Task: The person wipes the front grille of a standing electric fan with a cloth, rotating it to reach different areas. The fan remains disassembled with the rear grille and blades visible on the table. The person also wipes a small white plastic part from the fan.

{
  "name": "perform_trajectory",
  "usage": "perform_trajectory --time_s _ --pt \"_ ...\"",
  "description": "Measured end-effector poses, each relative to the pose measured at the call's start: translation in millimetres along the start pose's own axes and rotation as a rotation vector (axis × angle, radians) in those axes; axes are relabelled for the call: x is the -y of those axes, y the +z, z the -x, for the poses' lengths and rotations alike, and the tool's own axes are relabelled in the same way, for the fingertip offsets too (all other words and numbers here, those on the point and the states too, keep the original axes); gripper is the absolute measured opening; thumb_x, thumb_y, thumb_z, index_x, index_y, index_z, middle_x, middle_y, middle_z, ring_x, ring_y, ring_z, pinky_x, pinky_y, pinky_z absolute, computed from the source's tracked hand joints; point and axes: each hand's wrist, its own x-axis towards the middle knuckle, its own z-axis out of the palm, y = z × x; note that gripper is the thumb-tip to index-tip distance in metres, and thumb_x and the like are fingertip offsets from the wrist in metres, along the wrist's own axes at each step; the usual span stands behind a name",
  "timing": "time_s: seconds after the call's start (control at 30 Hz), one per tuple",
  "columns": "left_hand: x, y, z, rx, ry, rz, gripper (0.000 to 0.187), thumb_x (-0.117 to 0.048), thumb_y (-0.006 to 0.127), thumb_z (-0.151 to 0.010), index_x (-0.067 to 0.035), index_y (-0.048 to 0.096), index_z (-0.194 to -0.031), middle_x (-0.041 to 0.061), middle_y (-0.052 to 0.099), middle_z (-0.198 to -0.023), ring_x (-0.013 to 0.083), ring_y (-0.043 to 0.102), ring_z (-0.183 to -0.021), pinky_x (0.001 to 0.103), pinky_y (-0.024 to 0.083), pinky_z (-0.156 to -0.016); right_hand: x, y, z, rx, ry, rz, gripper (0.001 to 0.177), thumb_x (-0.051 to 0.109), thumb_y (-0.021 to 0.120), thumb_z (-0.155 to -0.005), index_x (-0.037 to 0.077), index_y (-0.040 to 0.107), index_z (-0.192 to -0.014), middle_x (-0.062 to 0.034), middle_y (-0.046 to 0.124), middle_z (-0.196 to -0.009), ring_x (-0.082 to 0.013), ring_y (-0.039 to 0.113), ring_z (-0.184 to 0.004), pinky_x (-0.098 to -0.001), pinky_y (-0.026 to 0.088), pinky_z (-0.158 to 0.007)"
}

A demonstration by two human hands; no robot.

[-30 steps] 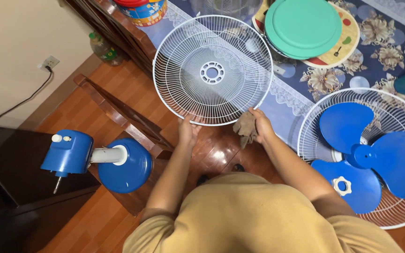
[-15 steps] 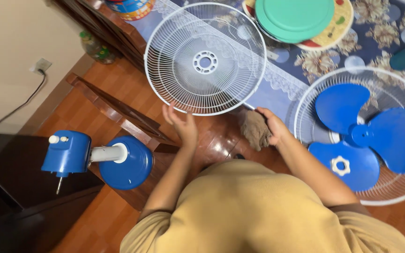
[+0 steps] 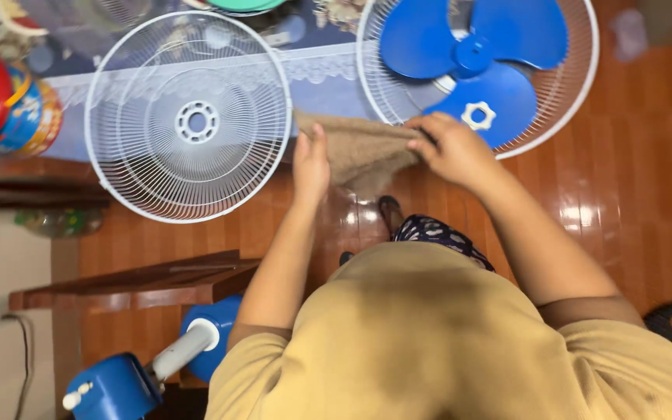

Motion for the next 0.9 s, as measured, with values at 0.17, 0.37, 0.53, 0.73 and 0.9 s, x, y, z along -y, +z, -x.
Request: perform_trajectory --time_s 0.17,0.37,0.53,0.73,0.9 --pt "-34.5 69.2 -21.7 0.296 0.131 0.012 0.038 -0.032 0.057 -0.108 -0.001 0.059 -0.13 0.007 0.068 -0.123 0.0145 0.06 -0.115 0.03 0.049 -0.102 -57.0 -60.8 26.2 -0.357 0.039 -0.008 0.013 0.014 0.073 -0.102 0.003 0.073 -0.108 -0.0127 0.069 -0.101 -0.0278 0.065 -0.097 -0.0395 0.053 -0.087" --pt "-63.4 163.9 -52.3 0.166 0.445 -0.225 0.031 -0.03 0.065 -0.102 -0.005 0.055 -0.117 0.014 0.066 -0.122 0.0232 0.061 -0.115 0.033 0.048 -0.1 -150.3 -91.6 18.8 -0.592 0.05 -0.806 0.037 0.019 0.082 -0.094 0.015 0.059 -0.123 -0.0017 0.06 -0.109 -0.0139 0.063 -0.095 -0.0301 0.055 -0.085" --pt "-50.0 199.1 -75.3 0.233 -0.001 -0.533 0.032 -0.037 0.063 -0.094 -0.007 0.06 -0.103 0.019 0.071 -0.094 0.0321 0.07 -0.082 0.04 0.049 -0.075 -190.1 -57.0 19.7 -0.07 -0.027 0.283 0.035 0.027 0.086 -0.081 0.011 0.071 -0.109 -0.0135 0.06 -0.113 -0.0342 0.059 -0.108 -0.045 0.051 -0.094" --pt "-20.9 201.4 -99.2 0.016 0.018 -0.289 0.036 -0.036 0.053 -0.102 -0.005 0.068 -0.115 0.014 0.075 -0.107 0.0226 0.07 -0.103 0.033 0.05 -0.092 -204.7 -52.1 15.4 0.164 -0.127 0.373 0.047 0.031 0.083 -0.074 0.018 0.075 -0.118 -0.0112 0.061 -0.111 -0.0345 0.061 -0.1 -0.049 0.048 -0.082" --pt "-15.7 163.0 -99.6 0.065 -0.111 0.339 0.037 -0.028 0.051 -0.103 -0.005 0.057 -0.132 0.009 0.067 -0.125 0.0189 0.064 -0.116 0.032 0.051 -0.102 -230.1 -68.9 -15.6 0.102 -0.213 0.095 0.028 0.029 0.075 -0.091 0.011 0.069 -0.11 -0.0105 0.061 -0.114 -0.0279 0.062 -0.103 -0.04 0.052 -0.086"
